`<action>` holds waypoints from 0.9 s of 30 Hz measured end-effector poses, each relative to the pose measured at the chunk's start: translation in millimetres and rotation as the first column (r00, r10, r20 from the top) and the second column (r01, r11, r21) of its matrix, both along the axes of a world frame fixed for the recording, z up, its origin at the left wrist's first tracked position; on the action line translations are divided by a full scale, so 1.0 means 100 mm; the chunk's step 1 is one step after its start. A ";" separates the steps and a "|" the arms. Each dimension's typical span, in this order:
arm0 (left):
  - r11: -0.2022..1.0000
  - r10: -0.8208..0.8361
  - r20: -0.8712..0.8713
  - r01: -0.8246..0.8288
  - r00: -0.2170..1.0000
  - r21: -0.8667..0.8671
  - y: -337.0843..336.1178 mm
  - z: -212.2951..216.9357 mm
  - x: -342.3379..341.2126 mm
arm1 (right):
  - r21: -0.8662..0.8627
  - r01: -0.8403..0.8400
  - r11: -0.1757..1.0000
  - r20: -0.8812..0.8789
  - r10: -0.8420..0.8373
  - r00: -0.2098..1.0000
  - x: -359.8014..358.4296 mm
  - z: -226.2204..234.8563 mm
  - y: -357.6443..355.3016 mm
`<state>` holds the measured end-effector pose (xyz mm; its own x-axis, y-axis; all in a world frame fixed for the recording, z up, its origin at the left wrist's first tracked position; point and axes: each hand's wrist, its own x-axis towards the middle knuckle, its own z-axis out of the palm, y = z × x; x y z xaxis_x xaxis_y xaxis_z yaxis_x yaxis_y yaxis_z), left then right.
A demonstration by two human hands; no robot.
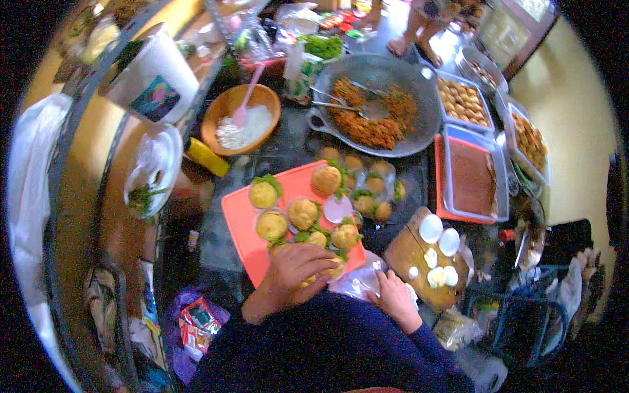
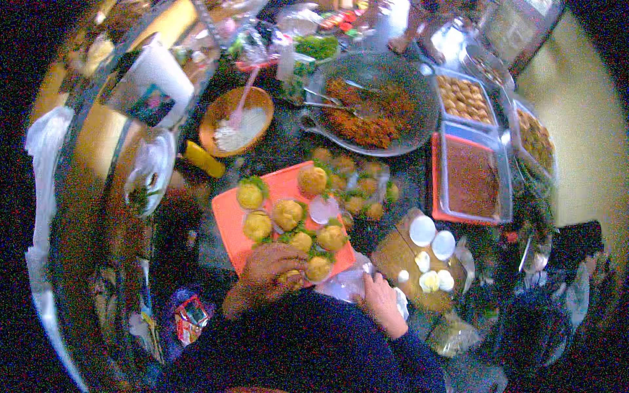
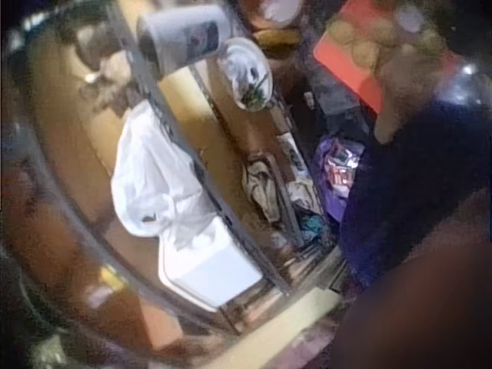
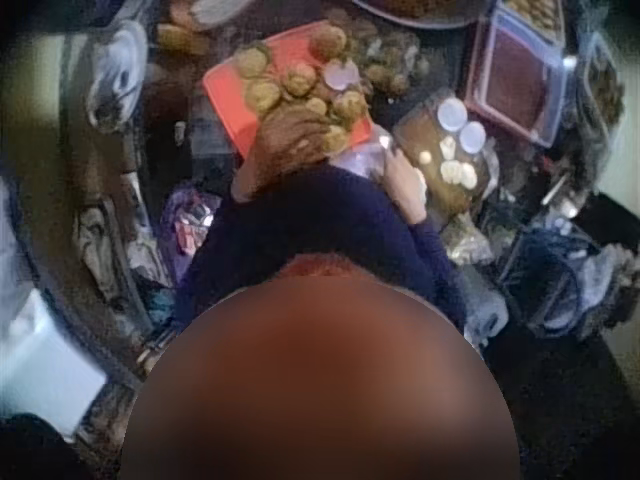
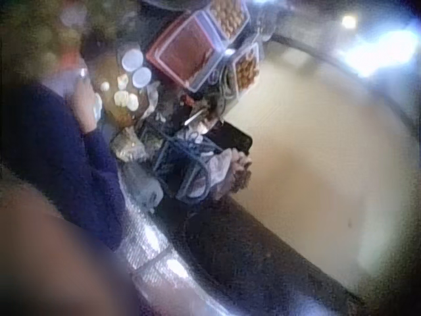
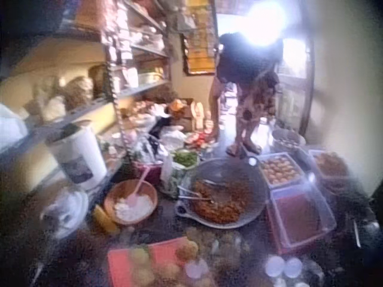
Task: The person assembles small buns by placing lettuce and sliced boiled eggs inside them. They arrange the finished buns on a pink tray and place them into a clear plastic container.
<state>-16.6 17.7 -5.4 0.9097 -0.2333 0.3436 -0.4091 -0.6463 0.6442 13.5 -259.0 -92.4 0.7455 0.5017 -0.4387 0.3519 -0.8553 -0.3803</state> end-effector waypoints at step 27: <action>0.974 0.024 -0.318 -0.094 0.948 -0.207 -0.35 -0.32 0.27 | 0.768 -0.024 0.640 0.190 -0.192 0.963 0.65 1.13 0.02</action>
<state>10.8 -16.8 -37.3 0.9888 -0.1281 0.0764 -0.1304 -0.4938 0.8597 78.3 -257.1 20.9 0.8237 0.5044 0.2590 0.4619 -0.3320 -0.8225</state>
